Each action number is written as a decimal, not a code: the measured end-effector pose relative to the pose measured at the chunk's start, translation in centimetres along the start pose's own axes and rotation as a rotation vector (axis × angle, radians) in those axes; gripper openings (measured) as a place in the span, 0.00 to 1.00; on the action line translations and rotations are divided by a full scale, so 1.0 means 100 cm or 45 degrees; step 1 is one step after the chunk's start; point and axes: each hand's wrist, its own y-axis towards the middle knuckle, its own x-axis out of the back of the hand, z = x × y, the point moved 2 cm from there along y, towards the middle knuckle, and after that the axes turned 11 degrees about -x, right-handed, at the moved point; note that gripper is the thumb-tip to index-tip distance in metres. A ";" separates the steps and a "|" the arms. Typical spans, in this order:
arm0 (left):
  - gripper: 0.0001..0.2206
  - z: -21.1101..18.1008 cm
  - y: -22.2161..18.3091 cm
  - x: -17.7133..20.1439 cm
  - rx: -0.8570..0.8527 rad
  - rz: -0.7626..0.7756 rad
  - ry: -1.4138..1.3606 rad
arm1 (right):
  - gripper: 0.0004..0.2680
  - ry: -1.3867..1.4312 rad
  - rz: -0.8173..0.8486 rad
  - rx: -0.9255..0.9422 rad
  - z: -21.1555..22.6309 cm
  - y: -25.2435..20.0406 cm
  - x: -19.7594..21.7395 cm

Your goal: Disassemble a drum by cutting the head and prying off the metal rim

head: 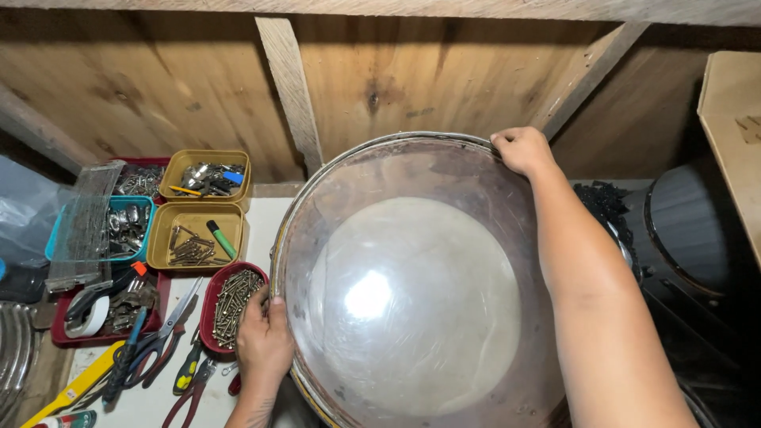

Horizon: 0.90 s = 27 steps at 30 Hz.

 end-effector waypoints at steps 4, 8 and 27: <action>0.26 -0.006 -0.003 0.002 0.023 0.016 -0.006 | 0.12 0.038 0.055 -0.060 0.000 0.030 -0.010; 0.24 0.010 0.006 -0.004 -0.012 -0.019 -0.033 | 0.21 -0.015 0.137 -0.259 -0.001 0.036 -0.007; 0.20 0.041 0.023 -0.023 -0.035 -0.104 -0.223 | 0.25 -0.212 0.053 -0.514 0.019 -0.018 0.002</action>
